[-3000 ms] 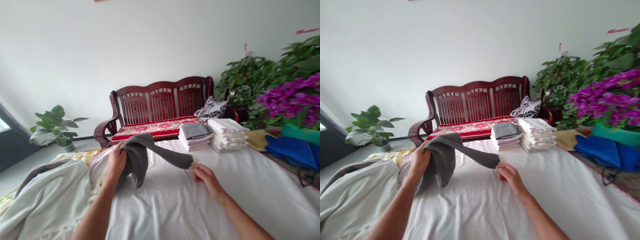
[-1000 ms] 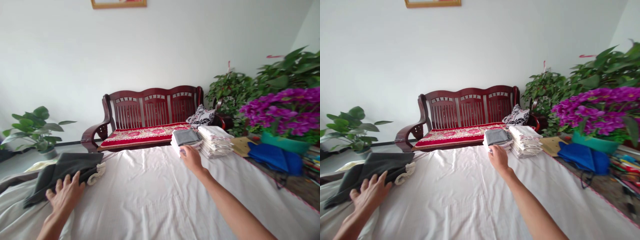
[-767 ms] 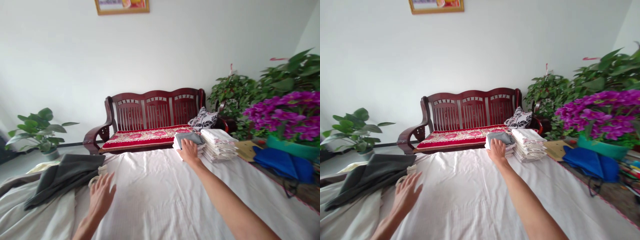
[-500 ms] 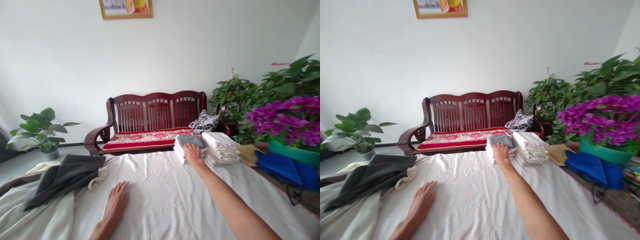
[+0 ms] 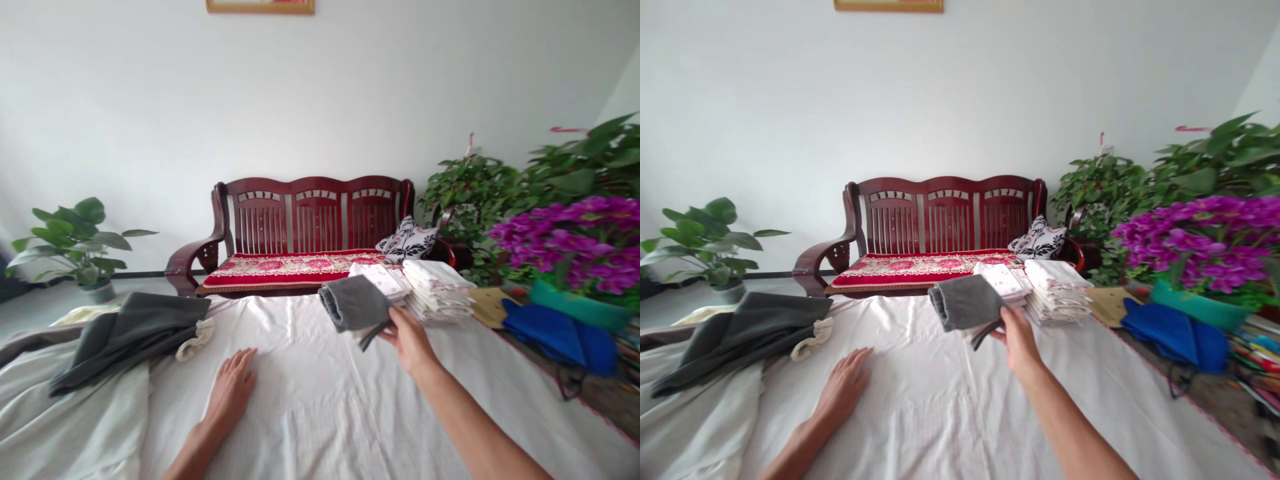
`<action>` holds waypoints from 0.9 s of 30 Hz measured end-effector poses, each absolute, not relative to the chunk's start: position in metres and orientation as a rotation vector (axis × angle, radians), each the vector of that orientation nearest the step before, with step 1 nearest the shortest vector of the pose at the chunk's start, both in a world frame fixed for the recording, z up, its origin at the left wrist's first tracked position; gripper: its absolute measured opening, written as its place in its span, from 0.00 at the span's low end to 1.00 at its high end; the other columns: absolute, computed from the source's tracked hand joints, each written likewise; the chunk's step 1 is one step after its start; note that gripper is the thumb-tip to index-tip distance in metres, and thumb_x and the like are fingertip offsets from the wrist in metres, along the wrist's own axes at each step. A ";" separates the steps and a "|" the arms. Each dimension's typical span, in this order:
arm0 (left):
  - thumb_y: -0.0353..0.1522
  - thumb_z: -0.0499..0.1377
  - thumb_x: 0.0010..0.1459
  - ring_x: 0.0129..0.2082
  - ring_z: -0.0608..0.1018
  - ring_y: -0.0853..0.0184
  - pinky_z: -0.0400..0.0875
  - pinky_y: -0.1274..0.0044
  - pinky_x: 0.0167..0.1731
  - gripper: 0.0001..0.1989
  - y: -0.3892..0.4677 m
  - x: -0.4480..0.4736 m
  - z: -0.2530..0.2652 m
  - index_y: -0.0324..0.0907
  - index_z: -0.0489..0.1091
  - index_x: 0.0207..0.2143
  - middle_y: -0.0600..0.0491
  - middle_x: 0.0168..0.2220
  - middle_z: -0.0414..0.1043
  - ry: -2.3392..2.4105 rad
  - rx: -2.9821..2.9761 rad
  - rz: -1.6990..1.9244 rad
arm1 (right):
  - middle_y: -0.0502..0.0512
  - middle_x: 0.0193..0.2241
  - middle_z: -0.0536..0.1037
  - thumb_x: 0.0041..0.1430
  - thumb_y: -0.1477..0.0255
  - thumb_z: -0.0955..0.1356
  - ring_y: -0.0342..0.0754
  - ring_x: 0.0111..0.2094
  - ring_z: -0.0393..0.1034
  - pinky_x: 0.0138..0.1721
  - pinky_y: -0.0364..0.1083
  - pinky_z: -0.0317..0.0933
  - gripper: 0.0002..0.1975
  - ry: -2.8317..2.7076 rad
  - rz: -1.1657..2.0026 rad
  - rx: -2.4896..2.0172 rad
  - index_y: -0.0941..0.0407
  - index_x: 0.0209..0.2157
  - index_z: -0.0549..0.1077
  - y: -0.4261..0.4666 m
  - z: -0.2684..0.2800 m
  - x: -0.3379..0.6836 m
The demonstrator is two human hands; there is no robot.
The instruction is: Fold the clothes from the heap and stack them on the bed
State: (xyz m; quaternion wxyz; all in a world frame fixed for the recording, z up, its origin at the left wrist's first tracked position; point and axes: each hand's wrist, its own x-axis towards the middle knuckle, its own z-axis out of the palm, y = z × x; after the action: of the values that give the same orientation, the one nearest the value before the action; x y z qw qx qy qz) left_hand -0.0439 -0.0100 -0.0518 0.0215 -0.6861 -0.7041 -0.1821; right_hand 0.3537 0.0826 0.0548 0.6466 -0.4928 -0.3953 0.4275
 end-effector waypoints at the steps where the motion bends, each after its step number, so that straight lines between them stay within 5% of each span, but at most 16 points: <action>1: 0.30 0.49 0.63 0.64 0.66 0.54 0.59 0.61 0.63 0.24 -0.011 -0.043 -0.051 0.40 0.66 0.60 0.47 0.62 0.68 -2.177 -2.130 -0.568 | 0.55 0.38 0.80 0.47 0.63 0.70 0.56 0.41 0.75 0.43 0.57 0.70 0.19 -0.999 0.908 -1.193 0.53 0.42 0.76 0.072 0.037 0.353; 6: 0.30 0.50 0.63 0.62 0.68 0.53 0.61 0.61 0.62 0.22 -0.012 -0.040 -0.047 0.41 0.70 0.58 0.46 0.60 0.69 -2.154 -2.143 -0.579 | 0.55 0.50 0.78 0.47 0.77 0.65 0.57 0.57 0.66 0.61 0.60 0.56 0.22 -1.881 0.331 -1.198 0.51 0.45 0.78 0.027 0.001 0.346; 10: 0.31 0.50 0.63 0.61 0.69 0.53 0.62 0.60 0.61 0.21 -0.013 -0.041 -0.048 0.42 0.72 0.55 0.46 0.59 0.70 -2.119 -2.148 -0.627 | 0.54 0.58 0.73 0.47 0.80 0.67 0.57 0.62 0.59 0.62 0.58 0.55 0.30 -2.315 0.164 -1.119 0.49 0.53 0.74 0.010 0.014 0.321; 14: 0.31 0.51 0.63 0.60 0.70 0.54 0.63 0.60 0.60 0.20 -0.013 -0.043 -0.051 0.43 0.72 0.55 0.46 0.58 0.71 -2.076 -2.160 -0.675 | 0.54 0.54 0.75 0.49 0.82 0.66 0.57 0.59 0.63 0.59 0.58 0.58 0.21 -2.406 0.131 -1.117 0.50 0.44 0.77 0.008 0.012 0.300; 20: 0.31 0.51 0.63 0.60 0.70 0.54 0.63 0.61 0.61 0.20 -0.013 -0.045 -0.051 0.42 0.72 0.55 0.46 0.58 0.71 -2.070 -2.174 -0.684 | 0.52 0.40 0.81 0.59 0.71 0.65 0.52 0.44 0.74 0.46 0.51 0.67 0.10 -1.606 0.598 -1.119 0.51 0.42 0.75 0.024 0.007 0.311; 23: 0.31 0.51 0.62 0.61 0.70 0.52 0.63 0.59 0.61 0.20 -0.013 -0.045 -0.048 0.42 0.73 0.54 0.46 0.58 0.72 -2.099 -2.185 -0.729 | 0.49 0.36 0.81 0.57 0.64 0.67 0.50 0.40 0.74 0.37 0.45 0.68 0.09 -0.967 0.807 -1.066 0.52 0.38 0.73 0.043 0.008 0.337; 27: 0.30 0.51 0.60 0.56 0.74 0.55 0.67 0.61 0.58 0.20 -0.011 -0.024 -0.038 0.42 0.74 0.51 0.46 0.55 0.74 -2.156 -2.235 -0.918 | 0.46 0.27 0.78 0.51 0.66 0.69 0.46 0.29 0.74 0.26 0.44 0.69 0.08 -0.494 1.064 -1.043 0.51 0.34 0.69 0.066 -0.007 0.375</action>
State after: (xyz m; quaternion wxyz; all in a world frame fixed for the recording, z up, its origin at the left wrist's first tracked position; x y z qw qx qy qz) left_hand -0.0240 -0.0105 -0.0385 -0.0484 -0.6894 -0.6650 -0.2832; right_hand 0.3752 0.0657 -0.0069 0.7077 -0.4695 -0.2224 0.4789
